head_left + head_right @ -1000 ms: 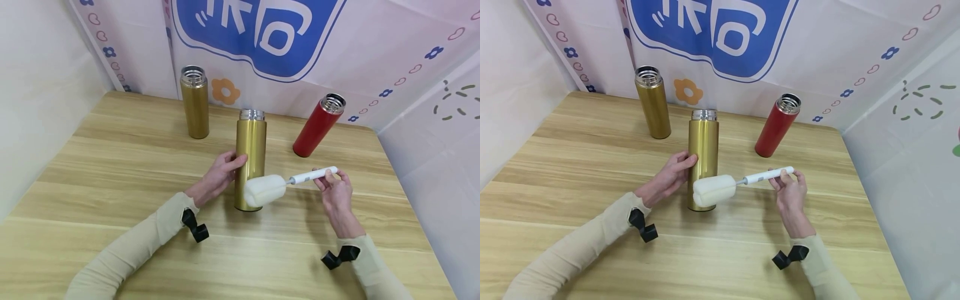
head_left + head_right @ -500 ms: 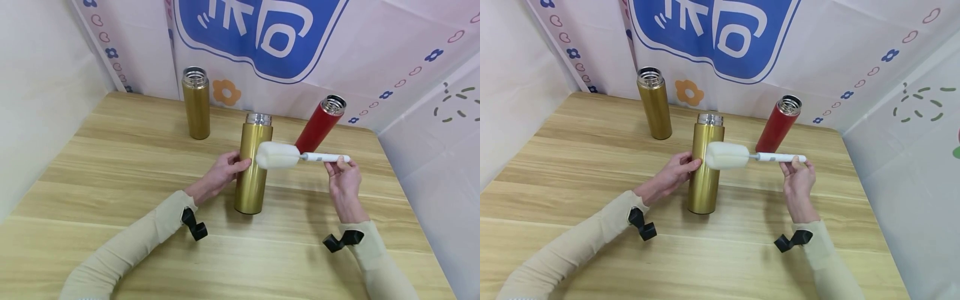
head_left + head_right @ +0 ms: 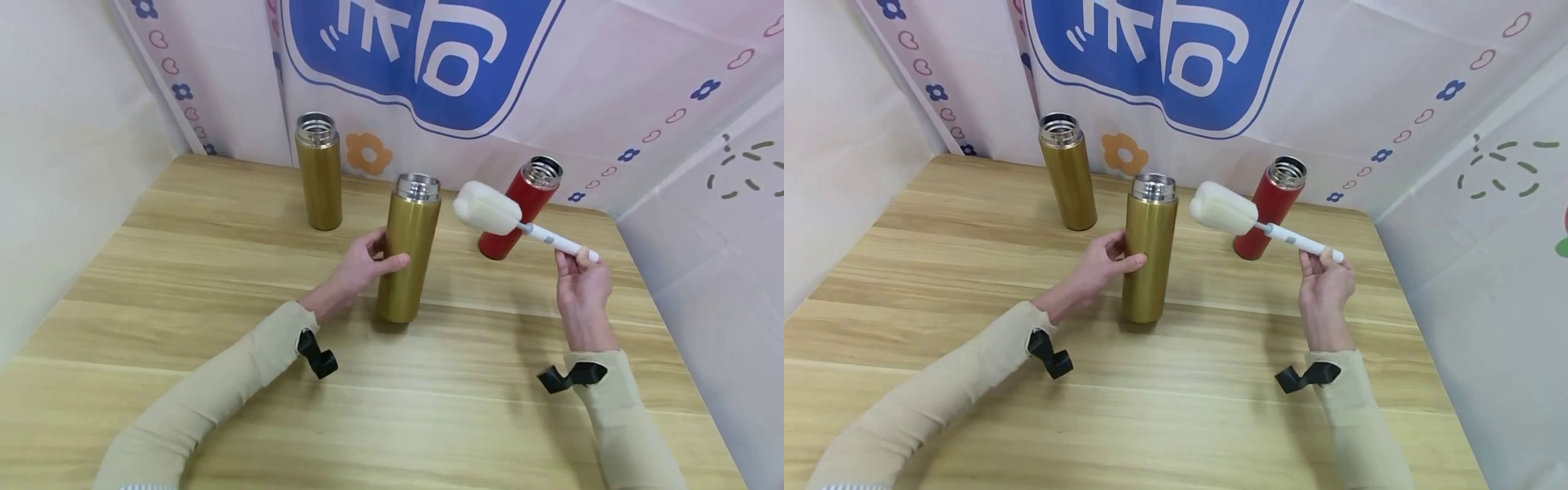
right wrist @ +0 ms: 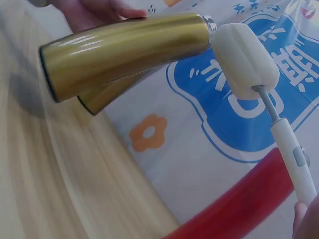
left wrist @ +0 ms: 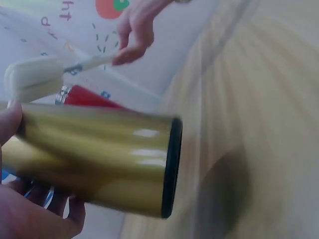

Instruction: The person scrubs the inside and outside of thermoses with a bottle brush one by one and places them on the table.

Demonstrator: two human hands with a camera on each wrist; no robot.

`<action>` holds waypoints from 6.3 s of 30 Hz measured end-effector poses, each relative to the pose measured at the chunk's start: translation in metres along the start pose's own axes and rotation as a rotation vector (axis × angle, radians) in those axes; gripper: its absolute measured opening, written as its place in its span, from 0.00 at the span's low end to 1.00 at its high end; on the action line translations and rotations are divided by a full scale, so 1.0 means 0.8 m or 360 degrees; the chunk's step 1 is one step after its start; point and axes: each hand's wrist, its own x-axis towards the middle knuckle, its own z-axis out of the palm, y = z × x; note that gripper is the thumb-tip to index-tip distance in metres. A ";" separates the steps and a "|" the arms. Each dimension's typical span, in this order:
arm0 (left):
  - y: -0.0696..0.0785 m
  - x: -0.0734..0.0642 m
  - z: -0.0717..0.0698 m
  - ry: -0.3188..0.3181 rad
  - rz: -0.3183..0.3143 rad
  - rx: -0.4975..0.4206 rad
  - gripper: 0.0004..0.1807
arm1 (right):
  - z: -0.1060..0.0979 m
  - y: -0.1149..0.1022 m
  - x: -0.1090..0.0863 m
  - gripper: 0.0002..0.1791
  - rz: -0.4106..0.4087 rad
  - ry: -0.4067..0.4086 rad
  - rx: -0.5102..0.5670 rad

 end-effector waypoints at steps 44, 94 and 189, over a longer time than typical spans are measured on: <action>-0.011 0.128 -0.050 0.0603 0.0338 0.0455 0.44 | -0.095 0.003 -0.006 0.12 0.0077 -0.0446 -0.1150; 0.010 0.111 0.095 0.0346 0.0489 0.0663 0.41 | -0.075 0.031 0.072 0.26 0.0177 -0.0779 -0.1859; 0.033 0.009 0.098 0.0504 0.0579 0.1851 0.44 | 0.013 0.097 -0.040 0.13 -0.0954 -0.1171 -0.0513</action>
